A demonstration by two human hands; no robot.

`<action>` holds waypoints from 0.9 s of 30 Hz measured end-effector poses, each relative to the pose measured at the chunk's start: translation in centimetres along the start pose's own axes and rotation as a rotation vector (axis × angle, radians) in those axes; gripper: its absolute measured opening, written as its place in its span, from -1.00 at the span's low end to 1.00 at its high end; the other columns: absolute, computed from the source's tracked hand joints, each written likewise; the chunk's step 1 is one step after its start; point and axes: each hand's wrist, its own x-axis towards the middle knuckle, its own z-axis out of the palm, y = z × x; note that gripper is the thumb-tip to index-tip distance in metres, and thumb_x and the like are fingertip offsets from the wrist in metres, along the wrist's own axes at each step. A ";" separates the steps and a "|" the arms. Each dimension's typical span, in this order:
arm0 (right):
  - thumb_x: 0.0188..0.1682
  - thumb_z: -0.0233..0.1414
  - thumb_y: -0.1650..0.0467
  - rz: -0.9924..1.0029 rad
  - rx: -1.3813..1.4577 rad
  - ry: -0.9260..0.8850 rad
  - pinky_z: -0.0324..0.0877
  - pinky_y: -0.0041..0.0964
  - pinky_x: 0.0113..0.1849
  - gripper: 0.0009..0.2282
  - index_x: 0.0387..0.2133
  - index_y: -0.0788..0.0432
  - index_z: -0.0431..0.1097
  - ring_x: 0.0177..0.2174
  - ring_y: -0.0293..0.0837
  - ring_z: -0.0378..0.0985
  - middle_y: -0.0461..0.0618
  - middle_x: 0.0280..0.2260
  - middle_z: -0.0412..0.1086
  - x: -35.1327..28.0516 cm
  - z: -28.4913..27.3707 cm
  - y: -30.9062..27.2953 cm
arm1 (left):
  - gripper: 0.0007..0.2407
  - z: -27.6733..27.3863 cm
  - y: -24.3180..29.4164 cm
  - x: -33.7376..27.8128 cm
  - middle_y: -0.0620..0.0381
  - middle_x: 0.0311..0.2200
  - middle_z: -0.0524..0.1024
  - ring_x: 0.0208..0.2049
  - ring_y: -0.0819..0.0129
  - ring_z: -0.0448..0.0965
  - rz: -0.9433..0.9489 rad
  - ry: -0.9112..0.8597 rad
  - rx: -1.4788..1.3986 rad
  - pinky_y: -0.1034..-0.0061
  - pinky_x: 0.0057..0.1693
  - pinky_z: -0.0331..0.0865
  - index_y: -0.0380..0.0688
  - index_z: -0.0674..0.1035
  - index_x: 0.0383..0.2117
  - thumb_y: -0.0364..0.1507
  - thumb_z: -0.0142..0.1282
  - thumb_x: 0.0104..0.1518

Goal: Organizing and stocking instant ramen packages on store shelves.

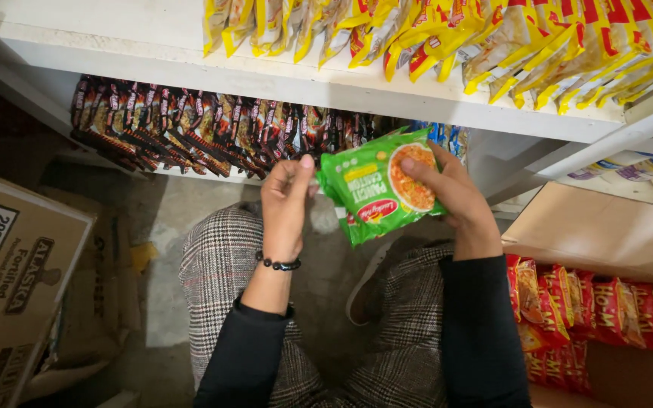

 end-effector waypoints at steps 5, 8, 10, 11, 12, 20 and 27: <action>-0.08 0.22 0.31 0.072 0.180 0.168 0.54 -0.28 -0.16 -0.41 0.19 0.37 0.22 -0.18 -0.14 0.63 0.12 -0.07 0.51 0.3 -1.1 0.8 | -0.82 2.3 4.7 -0.9 0.47 -0.40 0.50 -0.49 0.59 0.62 -0.458 -0.073 0.016 0.63 -0.41 0.51 0.08 0.43 -0.25 -0.35 0.20 0.10; -0.04 0.21 0.30 0.015 0.213 0.101 0.52 -0.30 -0.13 -0.40 0.23 0.40 0.23 -0.15 -0.16 0.62 0.12 -0.04 0.50 0.0 -1.0 0.5 | -0.79 1.5 1.2 -1.3 0.28 -0.51 0.47 -0.53 0.60 0.42 -0.313 -0.235 0.108 0.65 -0.42 0.40 -0.16 0.48 -0.37 -0.31 0.19 0.28; -0.05 0.21 0.32 0.008 0.206 0.102 0.52 -0.30 -0.11 -0.39 0.23 0.39 0.21 -0.14 -0.16 0.62 0.11 -0.03 0.50 -0.1 -0.7 0.1 | -0.85 1.4 2.0 -1.1 0.29 -0.47 0.55 -0.52 0.61 0.48 -0.258 -0.232 0.106 0.65 -0.41 0.41 -0.14 0.55 -0.30 -0.33 0.15 0.25; -0.07 0.22 0.33 0.001 0.198 0.104 0.53 -0.30 -0.09 -0.38 0.23 0.38 0.19 -0.12 -0.16 0.62 0.10 -0.02 0.49 -0.2 -0.6 0.0 | -0.85 1.4 2.4 -1.0 0.30 -0.44 0.64 -0.50 0.63 0.54 -0.205 -0.230 0.103 0.66 -0.39 0.41 -0.13 0.61 -0.23 -0.35 0.10 0.21; -0.07 0.22 0.33 0.002 0.197 0.105 0.53 -0.30 -0.09 -0.38 0.23 0.38 0.19 -0.12 -0.16 0.62 0.10 -0.02 0.49 -0.2 -0.6 0.0 | -0.85 1.3 2.6 -1.1 0.30 -0.44 0.64 -0.50 0.63 0.54 -0.206 -0.230 0.102 0.66 -0.39 0.41 -0.13 0.61 -0.23 -0.35 0.10 0.21; -0.06 0.22 0.32 -0.021 0.126 0.151 0.52 -0.29 -0.08 -0.40 0.22 0.36 0.20 -0.12 -0.15 0.64 0.11 -0.03 0.51 -0.1 -2.1 0.3 | -0.68 1.2 3.1 -0.8 0.18 -0.68 0.43 -0.59 0.56 0.37 -0.024 -0.145 0.587 0.55 -0.43 0.26 -0.31 0.50 -0.46 -0.29 0.04 0.37; -0.02 0.20 0.33 -0.064 0.235 0.102 0.53 -0.28 -0.10 -0.46 0.18 0.38 0.24 -0.15 -0.16 0.62 0.11 -0.05 0.50 -0.1 -0.9 -0.1 | -0.73 0.3 1.0 -0.8 0.30 -0.57 0.44 -0.59 0.55 0.43 -0.185 0.025 0.037 0.62 -0.47 0.30 -0.18 0.54 -0.42 -0.24 0.21 0.30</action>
